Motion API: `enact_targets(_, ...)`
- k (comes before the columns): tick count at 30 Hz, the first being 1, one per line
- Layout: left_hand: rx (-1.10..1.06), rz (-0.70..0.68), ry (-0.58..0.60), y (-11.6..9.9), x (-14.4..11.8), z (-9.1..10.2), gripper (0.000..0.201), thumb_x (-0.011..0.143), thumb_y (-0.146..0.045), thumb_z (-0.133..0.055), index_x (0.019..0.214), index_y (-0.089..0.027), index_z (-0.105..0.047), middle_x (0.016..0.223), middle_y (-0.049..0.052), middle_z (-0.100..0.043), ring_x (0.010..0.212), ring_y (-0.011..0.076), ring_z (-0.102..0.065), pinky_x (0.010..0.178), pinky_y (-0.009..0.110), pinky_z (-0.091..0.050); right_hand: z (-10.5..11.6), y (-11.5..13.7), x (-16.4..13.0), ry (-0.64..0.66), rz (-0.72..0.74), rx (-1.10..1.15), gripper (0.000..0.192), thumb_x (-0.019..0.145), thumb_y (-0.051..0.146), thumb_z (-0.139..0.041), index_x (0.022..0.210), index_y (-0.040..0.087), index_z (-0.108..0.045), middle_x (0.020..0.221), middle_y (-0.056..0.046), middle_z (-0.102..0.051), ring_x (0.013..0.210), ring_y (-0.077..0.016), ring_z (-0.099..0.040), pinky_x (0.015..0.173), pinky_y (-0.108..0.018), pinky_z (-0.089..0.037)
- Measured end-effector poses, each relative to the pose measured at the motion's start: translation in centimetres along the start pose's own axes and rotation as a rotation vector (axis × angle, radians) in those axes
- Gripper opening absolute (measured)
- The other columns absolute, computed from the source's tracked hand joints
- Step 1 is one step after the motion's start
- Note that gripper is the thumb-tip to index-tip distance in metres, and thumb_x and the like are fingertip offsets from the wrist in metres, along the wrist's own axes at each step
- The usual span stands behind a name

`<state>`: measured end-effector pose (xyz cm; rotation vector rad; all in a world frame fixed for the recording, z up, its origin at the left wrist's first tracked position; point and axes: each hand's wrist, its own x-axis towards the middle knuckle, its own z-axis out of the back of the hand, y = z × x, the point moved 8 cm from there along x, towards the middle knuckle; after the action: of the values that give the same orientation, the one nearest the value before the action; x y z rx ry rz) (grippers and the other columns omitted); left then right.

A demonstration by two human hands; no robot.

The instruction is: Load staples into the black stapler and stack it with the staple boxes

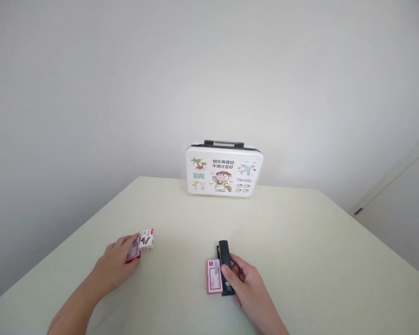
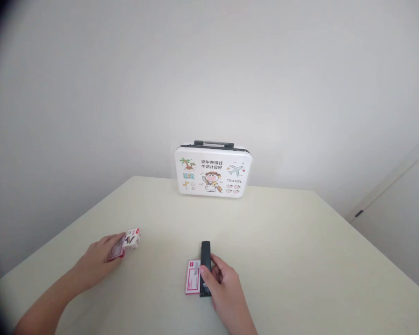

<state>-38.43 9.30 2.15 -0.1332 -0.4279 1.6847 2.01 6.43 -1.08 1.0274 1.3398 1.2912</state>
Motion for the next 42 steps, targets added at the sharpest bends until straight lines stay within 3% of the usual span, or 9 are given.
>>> enact_targets(4, 0.084, 0.038, 0.032, -1.1, -4.9, -1.5, 0.06, 0.077, -0.042, -0.058, 0.131, -0.016, -0.058, 0.125, 0.014, -0.065, 0.116, 0.036, -0.06, 0.106, 0.052, -0.045, 0.1, -0.2, 0.0, -0.018, -0.001, -0.012, 0.056, 0.092, 0.059, -0.063, 0.13, 0.017, -0.066, 0.068, 0.006, -0.042, 0.049, -0.0071, -0.037, 0.039, -0.019, -0.03)
enact_targets(11, -0.3, -0.38, 0.146, -20.4, -8.1, -2.3, 0.066, 0.076, -0.018, -0.06, 0.142, -0.024, -0.049, 0.138, 0.008, -0.06, 0.131, 0.0269, -0.053, 0.115, 0.043, -0.042, 0.0, 0.4, 0.0, -0.011, 0.007, -0.021, 0.056, 0.092, 0.059, -0.063, 0.127, 0.015, -0.067, 0.069, 0.006, -0.042, 0.049, -0.0072, -0.036, 0.04, -0.02, -0.029)
enact_targets(15, -0.443, -0.417, 0.296, -25.3, -7.4, -3.1, 0.066, 0.073, -0.013, -0.059, 0.137, -0.027, -0.054, 0.134, 0.007, -0.063, 0.125, 0.026, -0.058, 0.11, 0.039, -0.046, -0.1, 0.2, 0.1, -0.004, 0.016, -0.009, 0.06, 0.092, 0.06, -0.062, 0.13, 0.014, -0.065, 0.068, 0.006, -0.042, 0.049, -0.0072, -0.035, 0.04, -0.021, -0.028)
enact_targets(21, -0.623, -0.374, 0.459, -25.3, -7.6, -4.9, 0.066, 0.072, -0.012, -0.063, 0.136, -0.029, -0.055, 0.134, 0.006, -0.065, 0.12, 0.0256, -0.063, 0.106, 0.037, -0.049, 0.0, 0.5, -0.1, -0.015, 0.031, -0.037, 0.061, 0.093, 0.064, -0.058, 0.132, 0.018, -0.065, 0.07, 0.003, -0.052, 0.054, -0.0113, -0.043, 0.048, -0.023, -0.039)
enact_targets(25, -0.622, -0.357, 0.471, -23.8, -7.8, -4.8, 0.098, 0.071, -0.025, -0.079, 0.157, -0.032, -0.032, 0.162, 0.007, -0.04, 0.146, 0.0286, -0.042, 0.121, 0.043, -0.035, 1.0, 0.0, -0.8, -0.071, 0.046, -0.056, 0.064, 0.094, 0.065, -0.052, 0.138, 0.019, -0.061, 0.086, -0.004, -0.062, 0.074, -0.019, -0.057, 0.07, -0.031, -0.05)
enact_targets(31, -0.454, 0.183, -0.079, -8.0, -2.1, 1.3, 0.054, 0.094, -0.065, -0.045, 0.12, -0.023, -0.066, 0.113, 0.007, -0.074, 0.096, 0.0252, -0.069, 0.081, 0.034, -0.052, 2.5, -1.9, -2.7, -0.075, 0.042, -0.253, 0.079, 0.082, 0.056, -0.072, 0.149, 0.02, -0.05, 0.093, -0.001, -0.054, 0.07, -0.0154, -0.049, 0.065, -0.029, -0.045)
enact_targets(34, -0.337, 0.338, -0.081, -2.9, 0.1, 2.2, 0.058, 0.084, -0.071, -0.055, 0.108, -0.02, -0.071, 0.089, 0.005, -0.077, 0.075, 0.0257, -0.068, 0.063, 0.031, -0.045, 2.0, -1.5, -2.9, -0.047, 0.024, -0.364, 0.086, 0.077, 0.047, -0.076, 0.153, 0.02, -0.046, 0.096, -0.002, -0.055, 0.073, -0.0165, -0.052, 0.068, -0.029, -0.047)
enact_targets(37, -0.381, 0.255, 0.055, -4.9, 1.0, 0.2, 0.051, 0.08, -0.069, -0.061, 0.092, -0.021, -0.077, 0.071, 0.002, -0.074, 0.063, 0.0231, -0.066, 0.059, 0.029, -0.041, 1.0, -0.2, -2.6, -0.037, 0.037, -0.463, 0.087, 0.075, 0.037, -0.076, 0.154, 0.022, -0.044, 0.103, -0.004, -0.061, 0.086, -0.0206, -0.061, 0.08, -0.03, -0.05)
enact_targets(42, -0.494, 0.118, 0.175, -13.9, -0.5, -4.9, 0.045, 0.085, -0.062, -0.059, 0.081, -0.022, -0.077, 0.072, 0.003, -0.076, 0.065, 0.0209, -0.069, 0.061, 0.028, -0.044, -0.2, 1.6, -2.2, -0.03, 0.074, -0.553, 0.083, 0.075, 0.029, -0.075, 0.152, 0.031, -0.045, 0.116, -0.005, -0.067, 0.104, -0.0259, -0.067, 0.09, -0.031, -0.049)
